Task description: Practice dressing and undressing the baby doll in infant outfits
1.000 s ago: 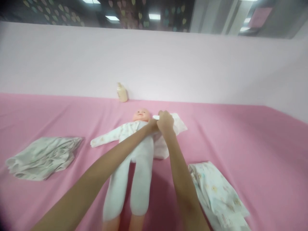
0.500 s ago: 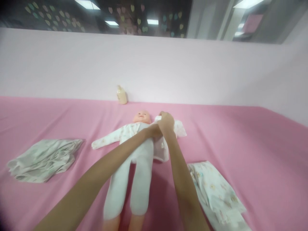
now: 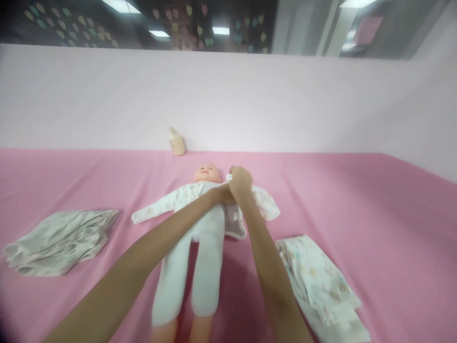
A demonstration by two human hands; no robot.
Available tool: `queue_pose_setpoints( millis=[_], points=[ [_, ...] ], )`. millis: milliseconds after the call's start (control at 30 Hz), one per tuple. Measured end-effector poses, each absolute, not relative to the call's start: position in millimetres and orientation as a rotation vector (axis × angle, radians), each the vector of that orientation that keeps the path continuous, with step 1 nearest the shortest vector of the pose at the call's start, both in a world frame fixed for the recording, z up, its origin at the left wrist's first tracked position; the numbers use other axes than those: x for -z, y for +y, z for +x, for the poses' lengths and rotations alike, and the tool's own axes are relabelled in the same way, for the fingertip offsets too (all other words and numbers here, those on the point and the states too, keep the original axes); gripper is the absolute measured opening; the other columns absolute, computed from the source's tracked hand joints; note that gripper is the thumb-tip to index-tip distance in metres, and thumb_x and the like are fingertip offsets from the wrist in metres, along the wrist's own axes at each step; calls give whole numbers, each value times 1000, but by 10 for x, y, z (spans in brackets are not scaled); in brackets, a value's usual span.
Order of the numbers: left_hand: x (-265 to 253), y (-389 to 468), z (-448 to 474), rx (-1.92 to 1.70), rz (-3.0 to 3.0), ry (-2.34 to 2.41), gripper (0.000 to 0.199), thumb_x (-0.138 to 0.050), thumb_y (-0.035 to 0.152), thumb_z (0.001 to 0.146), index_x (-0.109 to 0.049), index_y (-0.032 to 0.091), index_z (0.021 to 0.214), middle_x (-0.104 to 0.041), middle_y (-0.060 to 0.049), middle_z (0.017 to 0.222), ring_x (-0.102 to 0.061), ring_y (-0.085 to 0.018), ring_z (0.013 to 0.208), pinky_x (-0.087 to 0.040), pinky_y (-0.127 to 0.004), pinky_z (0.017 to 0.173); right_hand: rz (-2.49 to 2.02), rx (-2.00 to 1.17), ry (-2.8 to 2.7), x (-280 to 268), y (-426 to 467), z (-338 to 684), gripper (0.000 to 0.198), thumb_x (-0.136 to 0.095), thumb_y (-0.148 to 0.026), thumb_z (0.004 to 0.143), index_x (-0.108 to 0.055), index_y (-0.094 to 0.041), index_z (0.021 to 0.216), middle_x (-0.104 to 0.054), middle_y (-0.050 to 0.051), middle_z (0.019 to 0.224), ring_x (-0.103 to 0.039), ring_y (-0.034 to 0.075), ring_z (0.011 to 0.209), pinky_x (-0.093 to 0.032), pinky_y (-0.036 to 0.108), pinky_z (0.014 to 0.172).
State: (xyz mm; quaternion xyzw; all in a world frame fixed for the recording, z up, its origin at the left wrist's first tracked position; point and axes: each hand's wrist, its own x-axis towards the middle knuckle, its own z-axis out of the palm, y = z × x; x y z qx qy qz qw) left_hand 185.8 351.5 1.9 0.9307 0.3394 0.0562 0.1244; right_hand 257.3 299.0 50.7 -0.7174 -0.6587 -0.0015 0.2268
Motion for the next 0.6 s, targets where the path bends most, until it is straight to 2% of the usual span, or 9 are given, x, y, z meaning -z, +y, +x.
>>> queue_pose_setpoints(
  millis=[100,167,267,400,500,600],
  points=[
    [-99,3529,1858,-25,2608,871,8,-57,18,83,-61,13,77,-65,-2,83,-59,-14,79,-49,-32,78,-1946,-17,-1854,-491,2969,2640,41,-45,-4,71,-65,-19,104,-68,6,103,-60,21,96,-43,27,77],
    [-167,3563,1821,17,2526,845,5,-58,15,78,-60,14,73,-65,-2,79,-59,-14,74,-50,-29,72,-1889,-53,-1873,-489,2955,2718,44,-46,-2,69,-64,-19,106,-68,5,105,-59,20,98,-42,26,81],
    [-280,3651,1687,-3,2405,842,12,-51,9,71,-58,16,67,-66,-1,77,-59,-15,70,-49,-25,67,-1793,-121,-1895,-501,2933,2808,42,-50,-4,69,-62,-18,107,-67,5,107,-59,19,99,-42,25,82],
    [-386,3787,1458,-89,2264,886,23,-37,14,78,-58,16,69,-68,-4,81,-61,-13,71,-51,-25,70,-1705,-205,-1954,-515,2896,2730,37,-54,-8,72,-59,-18,108,-68,6,102,-61,20,93,-43,25,75],
    [-424,3831,1376,-180,2098,903,36,-25,17,84,-60,17,74,-69,-7,85,-63,-11,72,-52,-24,72,-1702,-213,-1995,-512,2862,2564,51,-50,-5,72,-48,-16,123,-68,8,96,-62,21,87,-42,25,69],
    [-480,3795,1391,-239,2109,1049,34,-30,21,87,-62,16,79,-70,-9,78,-64,-12,68,-52,-25,66,-1759,-177,-2017,-513,2820,2422,59,-44,-3,75,-36,-10,132,-67,12,95,-62,23,85,-41,26,67]
  ],
)
